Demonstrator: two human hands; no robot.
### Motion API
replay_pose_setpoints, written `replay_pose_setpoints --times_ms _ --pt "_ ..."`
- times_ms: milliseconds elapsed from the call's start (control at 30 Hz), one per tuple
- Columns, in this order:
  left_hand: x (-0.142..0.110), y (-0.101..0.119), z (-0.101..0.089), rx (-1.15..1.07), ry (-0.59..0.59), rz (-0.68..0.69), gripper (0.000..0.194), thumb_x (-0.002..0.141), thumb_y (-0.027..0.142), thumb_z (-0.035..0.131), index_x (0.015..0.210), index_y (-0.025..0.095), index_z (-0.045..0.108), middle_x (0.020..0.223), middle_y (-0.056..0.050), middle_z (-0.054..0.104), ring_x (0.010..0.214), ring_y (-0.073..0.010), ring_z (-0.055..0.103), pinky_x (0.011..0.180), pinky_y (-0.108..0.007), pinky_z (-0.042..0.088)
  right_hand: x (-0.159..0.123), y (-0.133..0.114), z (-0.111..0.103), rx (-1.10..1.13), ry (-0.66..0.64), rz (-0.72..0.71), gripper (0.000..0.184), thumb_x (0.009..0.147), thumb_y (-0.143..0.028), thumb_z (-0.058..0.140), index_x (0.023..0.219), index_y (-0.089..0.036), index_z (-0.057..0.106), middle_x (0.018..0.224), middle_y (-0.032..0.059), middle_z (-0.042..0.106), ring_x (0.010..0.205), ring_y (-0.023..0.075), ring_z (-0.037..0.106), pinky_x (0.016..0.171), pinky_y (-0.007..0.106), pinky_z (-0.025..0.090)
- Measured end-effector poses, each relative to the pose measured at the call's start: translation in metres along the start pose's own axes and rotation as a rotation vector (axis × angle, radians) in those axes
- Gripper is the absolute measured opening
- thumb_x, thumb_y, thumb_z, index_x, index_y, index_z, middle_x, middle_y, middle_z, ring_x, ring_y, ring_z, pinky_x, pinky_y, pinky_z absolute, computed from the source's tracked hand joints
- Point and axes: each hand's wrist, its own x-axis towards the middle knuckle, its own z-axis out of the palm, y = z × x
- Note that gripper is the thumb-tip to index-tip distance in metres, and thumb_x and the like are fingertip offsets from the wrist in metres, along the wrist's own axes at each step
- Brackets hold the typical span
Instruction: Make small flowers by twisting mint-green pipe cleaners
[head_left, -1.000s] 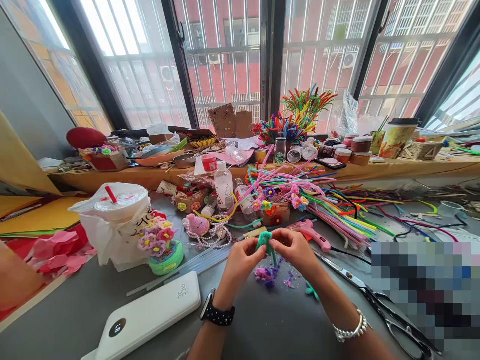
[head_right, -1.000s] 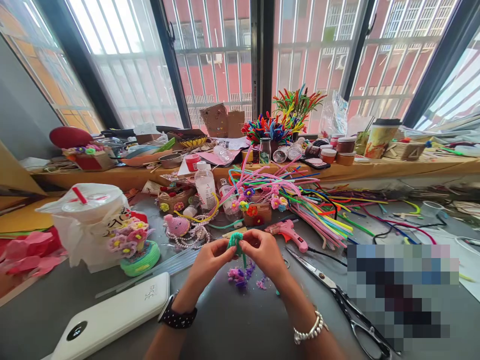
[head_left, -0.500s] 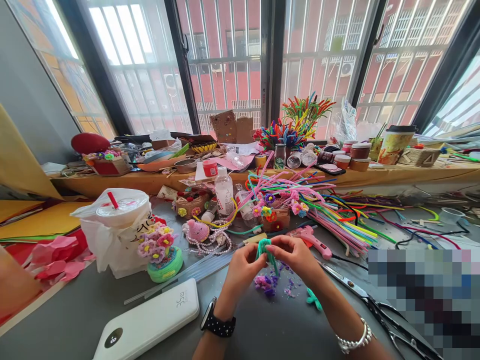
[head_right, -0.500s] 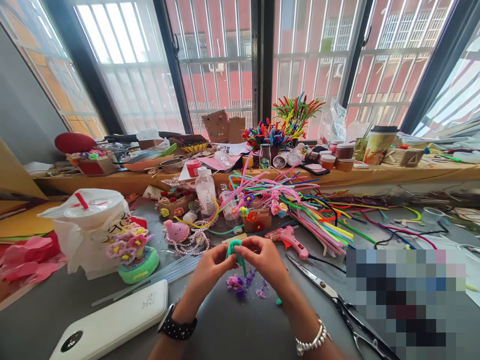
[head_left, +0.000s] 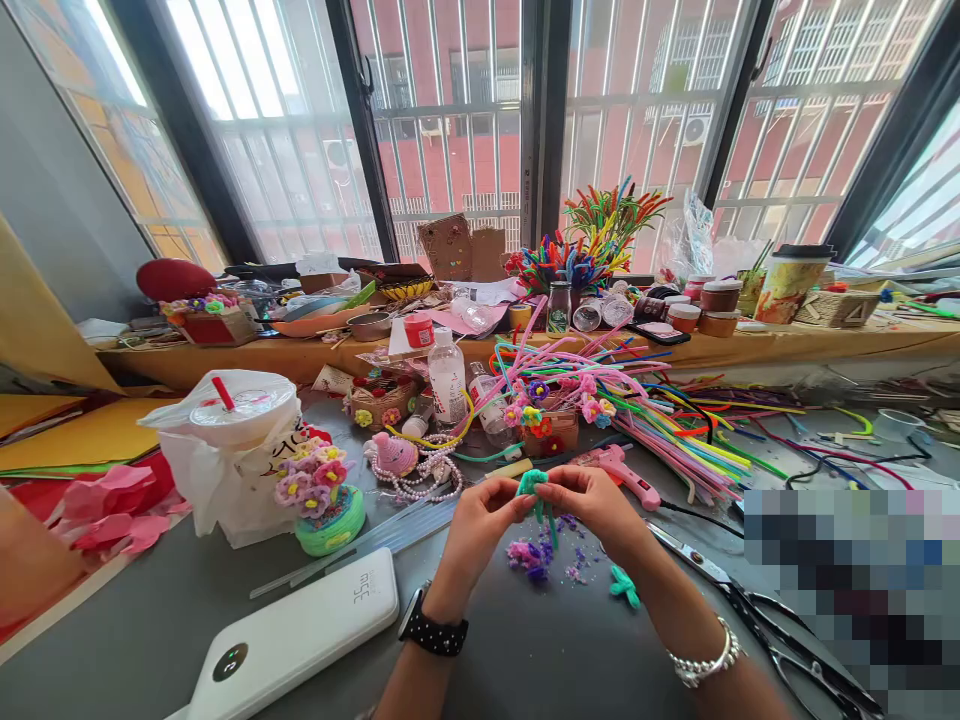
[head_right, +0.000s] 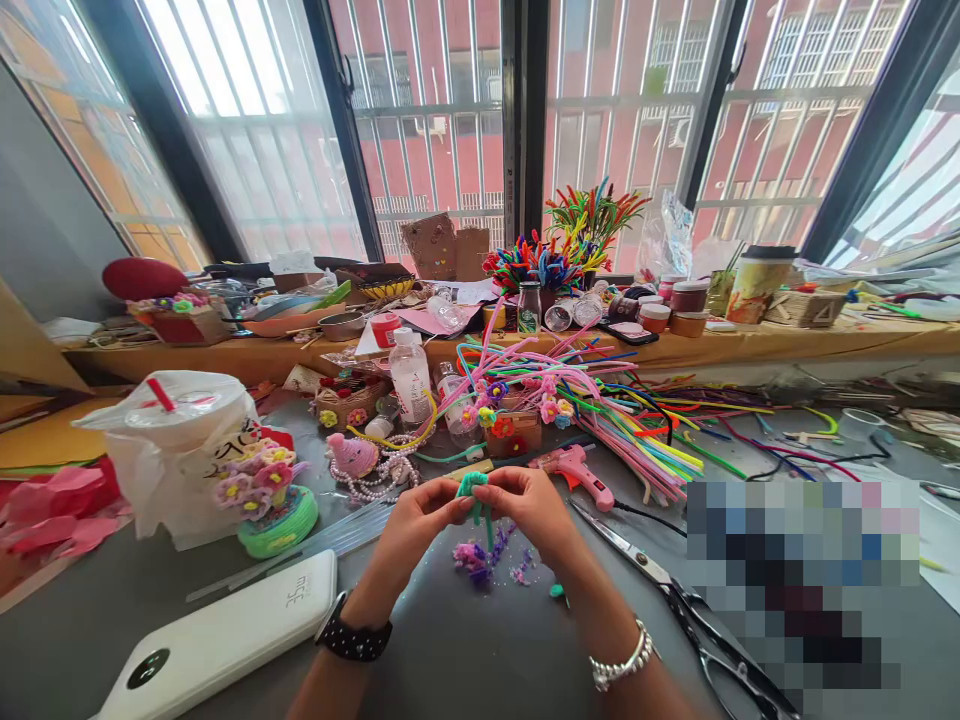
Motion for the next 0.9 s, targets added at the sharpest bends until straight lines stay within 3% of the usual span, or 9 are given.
replay_pose_setpoints --times_ms 167,433,567,800,900 --pt "-0.0007 0.0014 0.0008 -0.107 0.007 -0.08 0.026 0.05 0.034 0.072 0.061 0.013 0.061 0.054 0.001 0.058 0.054 -0.0112 0.051 0.056 -0.023 0.041 0.0001 0.0011 -0.0006 0.08 -0.043 0.016 0.025 0.061 -0.036 0.065 0.072 -0.014 0.066 0.064 -0.0002 0.061 0.057 0.0103 0.052 0.056 0.023 0.04" --pt "-0.0008 0.0009 -0.0005 0.034 -0.059 -0.022 0.025 0.06 0.032 0.066 0.073 0.011 0.064 0.066 -0.003 0.061 0.063 -0.0125 0.05 0.058 -0.022 0.038 0.0017 0.0044 0.0012 0.022 0.034 -0.031 0.023 0.06 -0.034 0.067 0.064 -0.013 0.058 0.056 -0.0026 0.053 0.051 0.0079 0.044 0.049 0.021 0.034" --pt "-0.0012 0.0014 0.0004 0.009 -0.074 -0.047 0.026 0.061 0.033 0.065 0.075 0.012 0.063 0.07 -0.003 0.06 0.065 -0.013 0.05 0.06 -0.023 0.039 0.0004 0.0013 0.0009 0.009 -0.011 -0.037 0.024 0.063 -0.035 0.065 0.062 -0.013 0.055 0.055 -0.004 0.048 0.051 0.0073 0.041 0.049 0.021 0.032" --pt "-0.0014 0.0003 -0.0035 -0.137 -0.207 -0.141 0.024 0.059 0.031 0.068 0.073 0.013 0.06 0.066 0.0 0.056 0.063 -0.0106 0.05 0.059 -0.021 0.039 -0.002 -0.0002 0.0008 0.129 -0.178 0.05 0.025 0.066 -0.037 0.062 0.067 -0.014 0.053 0.059 -0.0036 0.048 0.053 0.0072 0.041 0.052 0.02 0.032" --pt "-0.0009 0.0003 -0.0034 -0.11 -0.183 -0.117 0.024 0.058 0.03 0.069 0.071 0.012 0.06 0.061 0.001 0.056 0.059 -0.0094 0.048 0.056 -0.02 0.037 -0.0014 -0.0006 0.0003 0.116 -0.148 0.03 0.025 0.063 -0.035 0.065 0.067 -0.014 0.052 0.06 -0.0035 0.049 0.054 0.0073 0.041 0.052 0.02 0.032"
